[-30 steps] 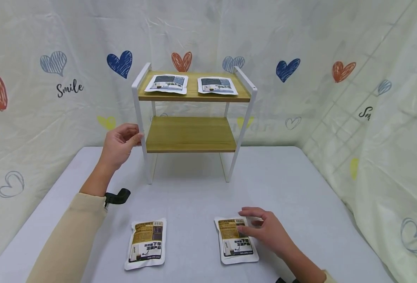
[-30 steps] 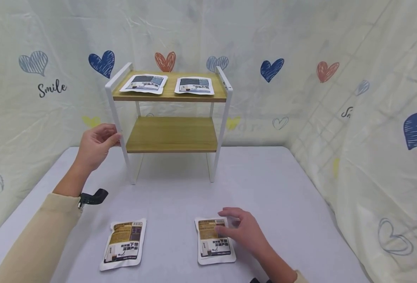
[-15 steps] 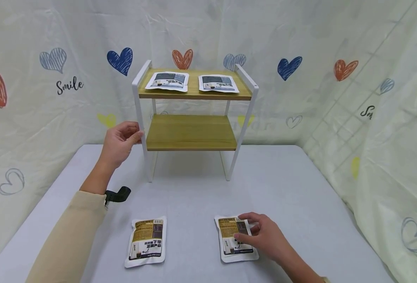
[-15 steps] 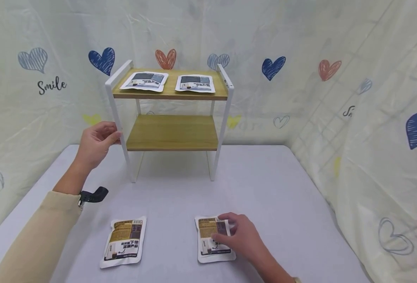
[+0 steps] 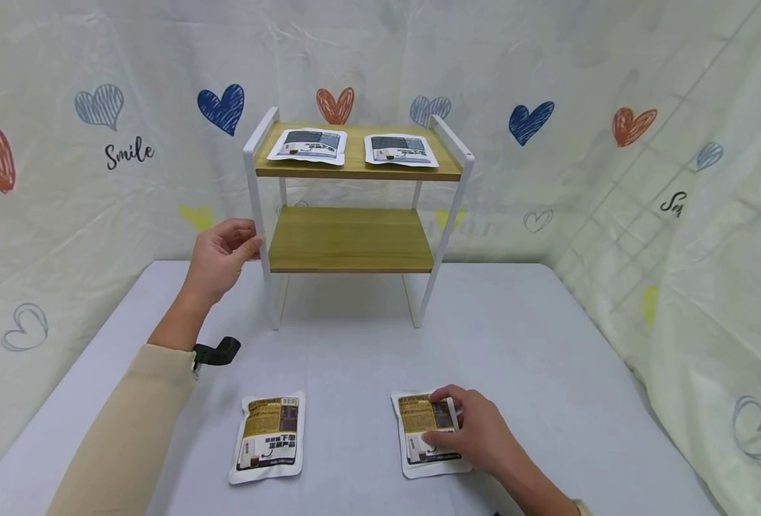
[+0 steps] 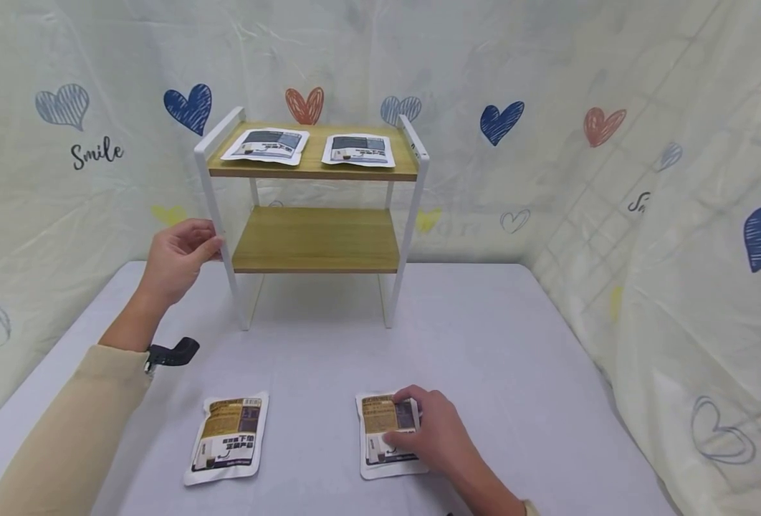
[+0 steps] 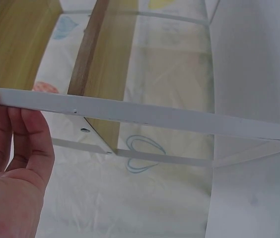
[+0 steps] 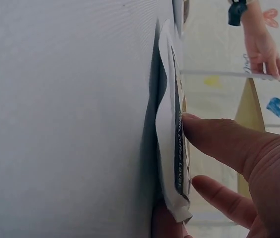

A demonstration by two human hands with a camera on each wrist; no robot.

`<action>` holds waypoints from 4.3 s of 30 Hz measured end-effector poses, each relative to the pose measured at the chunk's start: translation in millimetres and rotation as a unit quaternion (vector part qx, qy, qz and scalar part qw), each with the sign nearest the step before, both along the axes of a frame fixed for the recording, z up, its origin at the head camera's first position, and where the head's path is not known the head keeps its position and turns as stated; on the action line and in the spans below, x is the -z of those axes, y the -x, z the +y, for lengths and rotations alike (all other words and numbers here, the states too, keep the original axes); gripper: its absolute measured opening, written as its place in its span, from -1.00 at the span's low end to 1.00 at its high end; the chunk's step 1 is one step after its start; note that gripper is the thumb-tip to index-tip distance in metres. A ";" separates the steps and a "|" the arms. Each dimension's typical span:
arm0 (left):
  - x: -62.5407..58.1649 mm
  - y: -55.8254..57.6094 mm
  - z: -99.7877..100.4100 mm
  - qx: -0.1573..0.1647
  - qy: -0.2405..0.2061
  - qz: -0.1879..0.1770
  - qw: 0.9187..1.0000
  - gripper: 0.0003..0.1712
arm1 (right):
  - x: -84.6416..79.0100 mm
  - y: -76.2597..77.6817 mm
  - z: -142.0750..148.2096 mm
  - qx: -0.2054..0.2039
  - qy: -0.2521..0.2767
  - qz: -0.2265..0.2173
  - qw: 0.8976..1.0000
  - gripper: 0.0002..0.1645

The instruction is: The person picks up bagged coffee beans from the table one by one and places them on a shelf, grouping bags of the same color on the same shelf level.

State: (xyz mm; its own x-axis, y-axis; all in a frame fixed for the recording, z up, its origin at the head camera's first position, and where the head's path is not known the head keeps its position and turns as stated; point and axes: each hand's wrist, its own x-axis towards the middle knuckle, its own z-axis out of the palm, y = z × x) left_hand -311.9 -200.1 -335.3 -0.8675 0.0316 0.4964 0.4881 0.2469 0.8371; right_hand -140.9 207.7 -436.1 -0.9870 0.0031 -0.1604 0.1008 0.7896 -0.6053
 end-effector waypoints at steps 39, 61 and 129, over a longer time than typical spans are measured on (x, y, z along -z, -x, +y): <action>0.5 1.0 -0.7 0.010 0.002 0.000 1.000 -0.69 | 6.7 -0.1 3.9 -0.021 0.157 0.002 0.987 -0.47; -0.4 0.4 -0.9 0.008 0.009 -0.003 1.000 -0.60 | 13.9 8.9 9.4 -0.038 0.211 -0.018 0.977 -0.44; 0.2 0.0 -0.3 0.009 -0.001 -0.006 1.000 -0.73 | 14.0 55.3 -15.6 0.014 0.333 -0.018 0.943 -0.39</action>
State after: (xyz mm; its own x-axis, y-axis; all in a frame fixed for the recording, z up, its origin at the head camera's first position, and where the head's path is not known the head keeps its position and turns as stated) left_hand -312.0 -200.4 -335.5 -0.8724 0.0461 0.4866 0.4827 0.2375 0.8430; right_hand -196.3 192.1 -450.1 -0.9820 -0.0839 -0.1691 0.1457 0.2326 -0.9616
